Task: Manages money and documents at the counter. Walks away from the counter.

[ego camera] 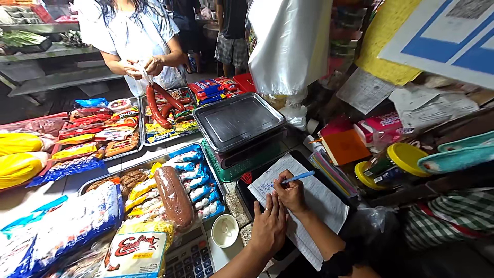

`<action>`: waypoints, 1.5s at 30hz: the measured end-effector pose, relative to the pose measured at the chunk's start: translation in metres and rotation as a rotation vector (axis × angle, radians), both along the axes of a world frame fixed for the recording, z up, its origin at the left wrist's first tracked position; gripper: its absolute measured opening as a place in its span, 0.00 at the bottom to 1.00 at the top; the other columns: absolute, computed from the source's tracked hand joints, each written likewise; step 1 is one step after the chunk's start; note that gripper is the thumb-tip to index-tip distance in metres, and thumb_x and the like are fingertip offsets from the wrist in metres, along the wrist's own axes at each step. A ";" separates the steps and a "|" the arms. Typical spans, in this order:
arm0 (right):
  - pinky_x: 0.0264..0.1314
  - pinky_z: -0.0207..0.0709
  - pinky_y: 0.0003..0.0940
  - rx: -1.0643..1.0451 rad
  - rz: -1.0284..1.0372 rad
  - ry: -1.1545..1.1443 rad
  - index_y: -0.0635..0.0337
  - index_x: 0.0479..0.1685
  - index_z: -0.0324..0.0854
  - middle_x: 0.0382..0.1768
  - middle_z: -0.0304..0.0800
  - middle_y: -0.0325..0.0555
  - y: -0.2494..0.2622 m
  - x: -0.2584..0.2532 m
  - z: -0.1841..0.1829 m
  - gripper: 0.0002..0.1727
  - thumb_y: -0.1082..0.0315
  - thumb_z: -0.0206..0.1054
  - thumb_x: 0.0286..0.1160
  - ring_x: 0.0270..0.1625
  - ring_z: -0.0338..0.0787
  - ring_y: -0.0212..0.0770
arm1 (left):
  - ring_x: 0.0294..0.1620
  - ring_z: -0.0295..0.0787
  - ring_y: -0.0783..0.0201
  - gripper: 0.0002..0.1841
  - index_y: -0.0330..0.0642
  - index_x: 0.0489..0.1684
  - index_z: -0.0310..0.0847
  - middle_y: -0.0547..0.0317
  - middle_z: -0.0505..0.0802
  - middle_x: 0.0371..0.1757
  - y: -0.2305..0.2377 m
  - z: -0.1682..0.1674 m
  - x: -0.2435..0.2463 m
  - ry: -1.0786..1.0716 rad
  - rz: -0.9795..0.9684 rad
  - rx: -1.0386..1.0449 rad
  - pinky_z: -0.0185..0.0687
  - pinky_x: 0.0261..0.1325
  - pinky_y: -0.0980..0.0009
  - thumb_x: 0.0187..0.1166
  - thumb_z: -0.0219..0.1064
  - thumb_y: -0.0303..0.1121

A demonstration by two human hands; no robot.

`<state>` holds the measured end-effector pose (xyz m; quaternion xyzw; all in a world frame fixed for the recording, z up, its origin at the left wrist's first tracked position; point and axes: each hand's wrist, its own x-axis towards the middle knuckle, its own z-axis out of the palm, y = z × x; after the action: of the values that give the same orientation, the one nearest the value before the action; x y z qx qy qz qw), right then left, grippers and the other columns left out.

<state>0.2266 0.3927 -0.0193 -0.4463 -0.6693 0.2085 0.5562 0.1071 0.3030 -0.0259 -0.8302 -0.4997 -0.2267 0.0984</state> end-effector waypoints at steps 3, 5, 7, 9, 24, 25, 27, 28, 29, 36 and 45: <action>0.23 0.67 0.12 0.001 -0.006 0.013 0.62 0.27 0.77 0.21 0.77 0.33 -0.001 0.000 0.001 0.05 0.74 0.68 0.63 0.20 0.72 0.18 | 0.71 0.88 0.51 0.26 0.41 0.66 0.88 0.52 0.91 0.71 0.001 -0.001 0.000 0.008 0.003 0.013 0.80 0.59 0.41 0.89 0.47 0.45; 0.22 0.67 0.12 -0.006 -0.012 0.024 0.61 0.27 0.76 0.21 0.77 0.32 -0.001 0.000 0.001 0.05 0.75 0.68 0.63 0.20 0.72 0.17 | 0.71 0.88 0.51 0.26 0.40 0.66 0.88 0.52 0.91 0.71 0.001 -0.003 0.000 0.012 0.006 0.025 0.81 0.59 0.42 0.89 0.46 0.45; 0.22 0.66 0.12 0.004 -0.036 0.029 0.61 0.27 0.76 0.21 0.77 0.32 -0.001 0.001 0.001 0.05 0.75 0.68 0.64 0.20 0.72 0.17 | 0.71 0.88 0.52 0.26 0.41 0.67 0.87 0.53 0.91 0.71 0.001 -0.005 0.000 0.009 0.011 0.035 0.80 0.59 0.43 0.89 0.46 0.45; 0.23 0.66 0.12 -0.006 -0.056 0.010 0.62 0.28 0.77 0.21 0.76 0.33 -0.001 0.000 0.001 0.04 0.74 0.68 0.64 0.20 0.71 0.18 | 0.71 0.89 0.52 0.26 0.40 0.66 0.88 0.52 0.91 0.71 0.000 -0.004 0.001 -0.009 0.009 0.032 0.80 0.59 0.43 0.88 0.48 0.45; 0.24 0.66 0.12 -0.119 0.025 0.088 0.59 0.33 0.75 0.22 0.76 0.26 0.013 0.017 0.014 0.07 0.75 0.70 0.66 0.20 0.70 0.15 | 0.79 0.80 0.47 0.27 0.46 0.78 0.80 0.61 0.83 0.81 0.005 -0.002 -0.003 -0.058 0.009 -0.123 0.71 0.67 0.36 0.86 0.48 0.43; 0.24 0.66 0.12 -0.107 0.063 0.065 0.59 0.33 0.75 0.22 0.76 0.26 0.016 0.021 0.011 0.07 0.74 0.70 0.67 0.20 0.70 0.15 | 0.81 0.78 0.45 0.27 0.46 0.80 0.78 0.60 0.81 0.83 0.005 -0.001 -0.004 -0.069 0.000 -0.151 0.70 0.68 0.35 0.85 0.49 0.43; 0.24 0.66 0.13 -0.082 0.117 0.033 0.60 0.32 0.76 0.21 0.76 0.28 0.016 0.025 0.004 0.06 0.73 0.70 0.68 0.20 0.71 0.17 | 0.82 0.76 0.43 0.28 0.46 0.81 0.76 0.60 0.80 0.84 0.005 -0.002 -0.004 -0.081 -0.009 -0.175 0.67 0.69 0.33 0.84 0.49 0.42; 0.24 0.66 0.13 -0.071 0.128 0.022 0.61 0.32 0.76 0.20 0.76 0.28 0.016 0.025 0.003 0.06 0.72 0.70 0.68 0.20 0.71 0.17 | 0.82 0.76 0.43 0.28 0.46 0.81 0.76 0.60 0.80 0.84 0.006 -0.001 -0.004 -0.084 -0.008 -0.179 0.67 0.69 0.34 0.84 0.49 0.42; 0.24 0.66 0.13 -0.062 0.131 0.010 0.61 0.32 0.76 0.20 0.76 0.29 0.015 0.024 0.003 0.06 0.72 0.70 0.69 0.20 0.71 0.17 | 0.82 0.76 0.43 0.28 0.46 0.81 0.76 0.60 0.80 0.84 0.006 -0.001 -0.003 -0.087 -0.007 -0.182 0.67 0.70 0.34 0.84 0.48 0.42; 0.23 0.64 0.13 -0.053 0.119 -0.023 0.61 0.29 0.76 0.20 0.75 0.30 0.014 0.022 0.003 0.06 0.72 0.69 0.66 0.20 0.70 0.17 | 0.79 0.79 0.44 0.28 0.46 0.81 0.77 0.60 0.80 0.84 0.005 -0.002 -0.004 -0.088 -0.004 -0.167 0.69 0.69 0.36 0.84 0.48 0.41; 0.23 0.65 0.14 -0.044 0.106 -0.023 0.61 0.29 0.76 0.20 0.75 0.31 0.015 0.022 0.001 0.07 0.71 0.70 0.67 0.20 0.71 0.18 | 0.79 0.78 0.42 0.28 0.44 0.82 0.75 0.58 0.79 0.85 0.005 0.000 -0.004 -0.091 -0.009 -0.196 0.69 0.68 0.36 0.85 0.48 0.42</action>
<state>0.2483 0.4078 -0.0179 -0.4246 -0.6938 0.2471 0.5266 0.1035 0.3077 -0.0264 -0.8270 -0.5196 -0.2145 -0.0073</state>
